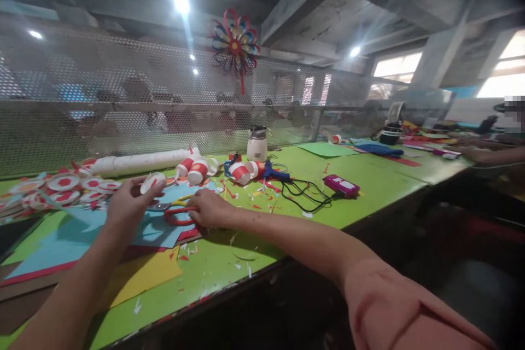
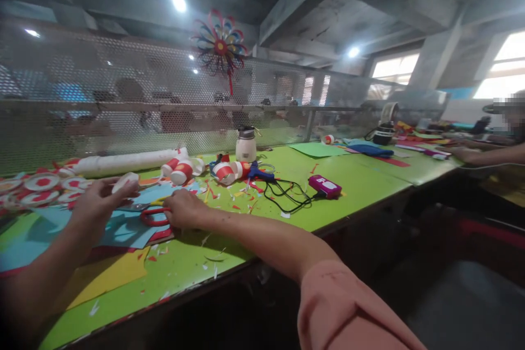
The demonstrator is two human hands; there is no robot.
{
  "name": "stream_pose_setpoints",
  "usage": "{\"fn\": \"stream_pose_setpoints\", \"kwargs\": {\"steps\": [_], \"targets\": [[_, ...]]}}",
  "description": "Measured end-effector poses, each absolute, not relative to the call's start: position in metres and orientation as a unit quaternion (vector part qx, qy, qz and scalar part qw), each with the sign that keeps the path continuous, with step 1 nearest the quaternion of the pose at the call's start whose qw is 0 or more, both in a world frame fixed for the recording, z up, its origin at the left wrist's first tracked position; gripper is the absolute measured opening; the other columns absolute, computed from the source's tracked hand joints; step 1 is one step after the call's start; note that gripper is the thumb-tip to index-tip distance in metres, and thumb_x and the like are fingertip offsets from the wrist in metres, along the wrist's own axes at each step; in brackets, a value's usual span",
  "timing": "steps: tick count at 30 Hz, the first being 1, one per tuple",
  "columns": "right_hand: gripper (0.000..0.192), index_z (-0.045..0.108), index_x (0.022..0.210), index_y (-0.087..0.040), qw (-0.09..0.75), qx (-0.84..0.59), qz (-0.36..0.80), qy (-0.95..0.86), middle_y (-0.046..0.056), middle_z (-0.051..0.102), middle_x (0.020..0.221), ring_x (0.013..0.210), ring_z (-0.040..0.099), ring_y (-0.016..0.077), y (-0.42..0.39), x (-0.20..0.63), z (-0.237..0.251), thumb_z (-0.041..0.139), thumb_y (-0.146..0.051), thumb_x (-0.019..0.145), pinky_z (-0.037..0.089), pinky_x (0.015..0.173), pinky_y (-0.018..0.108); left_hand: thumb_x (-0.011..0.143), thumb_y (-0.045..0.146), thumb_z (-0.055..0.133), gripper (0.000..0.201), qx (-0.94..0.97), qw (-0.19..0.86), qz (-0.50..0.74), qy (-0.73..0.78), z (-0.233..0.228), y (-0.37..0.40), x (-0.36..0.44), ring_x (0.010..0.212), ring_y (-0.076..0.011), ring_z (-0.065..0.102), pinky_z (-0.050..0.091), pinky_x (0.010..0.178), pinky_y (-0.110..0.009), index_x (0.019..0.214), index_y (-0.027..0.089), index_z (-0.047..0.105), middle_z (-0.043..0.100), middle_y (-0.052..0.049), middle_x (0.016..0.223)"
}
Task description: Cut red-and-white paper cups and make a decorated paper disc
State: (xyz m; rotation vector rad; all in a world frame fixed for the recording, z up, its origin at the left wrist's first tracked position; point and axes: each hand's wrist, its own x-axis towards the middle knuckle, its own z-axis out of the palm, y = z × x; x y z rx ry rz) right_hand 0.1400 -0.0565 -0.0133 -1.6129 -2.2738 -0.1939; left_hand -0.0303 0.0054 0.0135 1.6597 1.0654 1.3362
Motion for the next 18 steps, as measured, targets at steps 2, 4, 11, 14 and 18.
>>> {"fn": "stream_pose_setpoints", "kwargs": {"steps": [2, 4, 11, 14, 18], "targets": [[0.024, 0.067, 0.099, -0.018, 0.175, -0.58, -0.087, -0.791, 0.007, 0.065, 0.1, 0.094, 0.054, 0.0186, -0.063, 0.153, -0.012, 0.048, -0.027, 0.087, 0.041, 0.076, 0.027, 0.057, 0.051, 0.072, 0.061, 0.688, 0.358, 0.476, 0.415, 0.011, 0.003, -0.028, 0.079, -0.0212, 0.064, 0.052, 0.065, -0.029, 0.102, 0.014, 0.056, 0.066, -0.006, 0.088], [0.023, 0.067, 0.097, -0.017, 0.168, -0.604, -0.104, -0.772, 0.008, 0.065, 0.099, 0.094, 0.053, 0.0195, -0.063, 0.172, -0.008, 0.049, -0.025, 0.086, 0.041, 0.077, 0.028, 0.059, 0.055, 0.069, 0.061, 0.728, 0.319, 0.428, 0.429, 0.009, 0.003, -0.027, 0.081, -0.0222, 0.063, 0.05, 0.068, -0.031, 0.103, 0.015, 0.057, 0.065, -0.006, 0.092], [0.027, 0.066, 0.101, -0.009, 0.181, -0.736, -0.181, -0.627, 0.019, 0.061, 0.107, 0.104, 0.048, 0.0271, -0.048, 0.24, 0.0, 0.047, -0.021, 0.087, 0.036, 0.09, 0.04, 0.063, 0.058, 0.06, 0.059, 0.813, 0.234, 0.335, 0.415, 0.007, -0.001, -0.021, 0.086, -0.0268, 0.062, 0.048, 0.072, -0.035, 0.103, 0.014, 0.059, 0.066, -0.012, 0.097], [0.031, 0.064, 0.106, -0.007, 0.203, -0.779, -0.189, -0.563, 0.021, 0.06, 0.11, 0.107, 0.049, 0.0282, -0.047, 0.266, 0.004, 0.043, -0.024, 0.09, 0.038, 0.089, 0.041, 0.063, 0.055, 0.062, 0.05, 0.82, 0.231, 0.341, 0.397, 0.0, 0.0, -0.02, 0.087, -0.027, 0.063, 0.048, 0.073, -0.036, 0.098, 0.019, 0.061, 0.067, -0.011, 0.097], [0.033, 0.061, 0.11, -0.009, 0.214, -0.802, -0.172, -0.531, 0.016, 0.061, 0.111, 0.107, 0.053, 0.0272, -0.047, 0.301, 0.013, 0.046, -0.032, 0.092, 0.041, 0.091, 0.043, 0.062, 0.052, 0.066, 0.046, 0.807, 0.238, 0.365, 0.399, -0.005, 0.003, -0.018, 0.086, -0.0287, 0.063, 0.047, 0.074, -0.038, 0.096, 0.021, 0.062, 0.067, -0.011, 0.095]]}}
